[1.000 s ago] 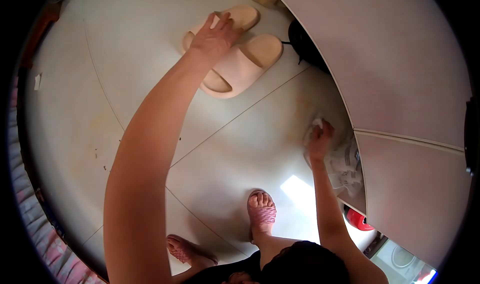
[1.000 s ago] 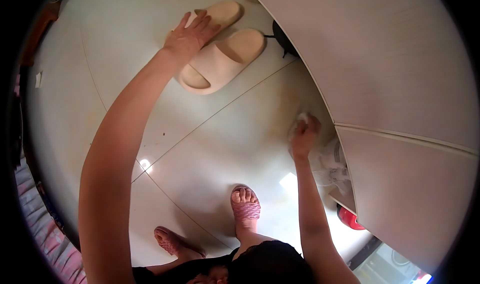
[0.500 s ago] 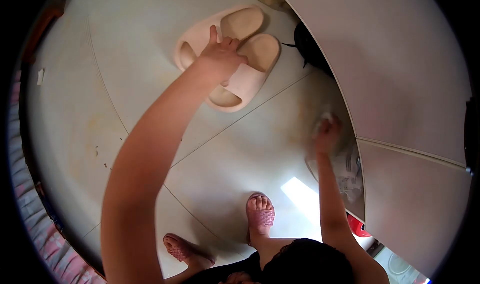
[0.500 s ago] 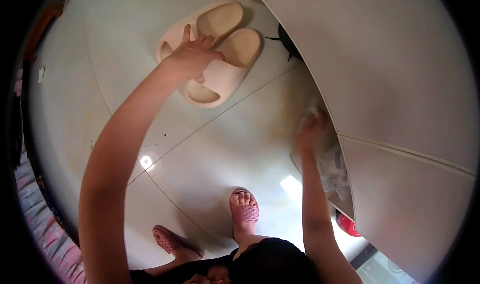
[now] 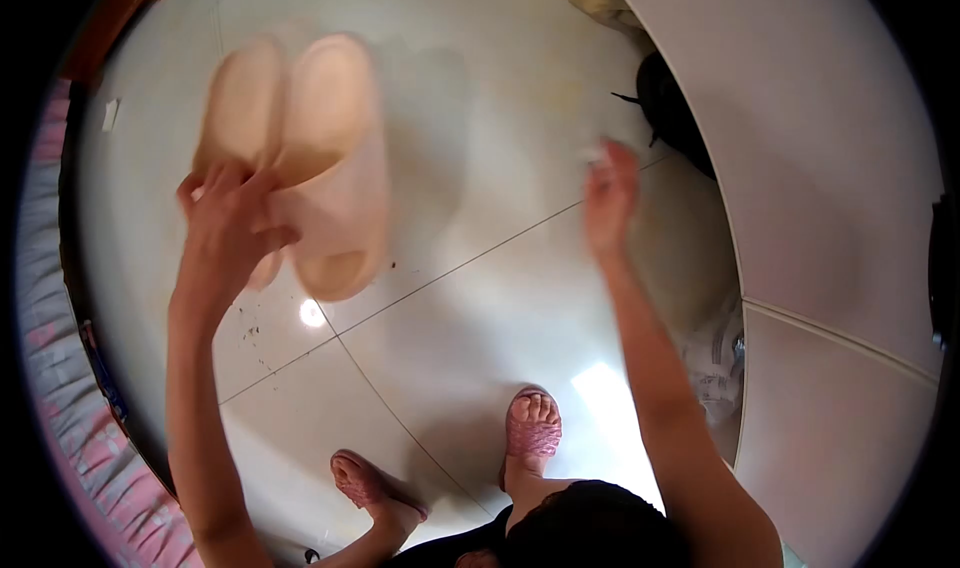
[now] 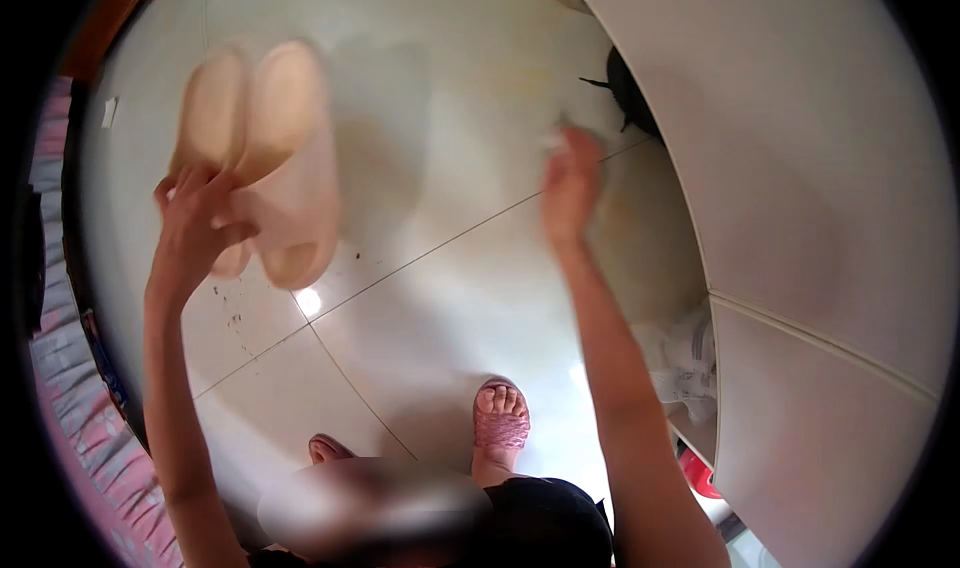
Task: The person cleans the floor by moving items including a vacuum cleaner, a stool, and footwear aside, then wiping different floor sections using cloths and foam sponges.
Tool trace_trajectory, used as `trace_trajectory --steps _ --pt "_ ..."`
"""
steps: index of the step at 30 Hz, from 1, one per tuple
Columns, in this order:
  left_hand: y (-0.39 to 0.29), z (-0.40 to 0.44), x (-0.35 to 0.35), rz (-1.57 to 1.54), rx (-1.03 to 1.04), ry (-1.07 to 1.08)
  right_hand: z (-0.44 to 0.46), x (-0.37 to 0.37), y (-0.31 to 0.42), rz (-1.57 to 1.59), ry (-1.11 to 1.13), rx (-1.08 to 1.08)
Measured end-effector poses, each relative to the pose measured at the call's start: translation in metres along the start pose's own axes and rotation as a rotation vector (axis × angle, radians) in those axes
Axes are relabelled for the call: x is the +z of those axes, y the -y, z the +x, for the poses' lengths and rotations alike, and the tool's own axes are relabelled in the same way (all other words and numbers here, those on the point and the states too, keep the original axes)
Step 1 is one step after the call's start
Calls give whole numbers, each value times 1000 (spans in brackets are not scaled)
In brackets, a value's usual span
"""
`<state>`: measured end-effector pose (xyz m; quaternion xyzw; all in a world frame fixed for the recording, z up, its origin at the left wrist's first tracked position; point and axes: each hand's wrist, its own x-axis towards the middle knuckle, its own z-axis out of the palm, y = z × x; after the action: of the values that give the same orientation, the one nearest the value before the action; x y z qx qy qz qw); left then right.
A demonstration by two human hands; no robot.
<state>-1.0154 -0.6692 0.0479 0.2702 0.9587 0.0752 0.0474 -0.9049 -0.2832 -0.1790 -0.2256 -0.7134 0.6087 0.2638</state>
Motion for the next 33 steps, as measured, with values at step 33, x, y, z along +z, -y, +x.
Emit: trace_trajectory --steps 33 --pt "-83 -180 83 -444 789 264 -290 -43 71 -418 1259 -296"
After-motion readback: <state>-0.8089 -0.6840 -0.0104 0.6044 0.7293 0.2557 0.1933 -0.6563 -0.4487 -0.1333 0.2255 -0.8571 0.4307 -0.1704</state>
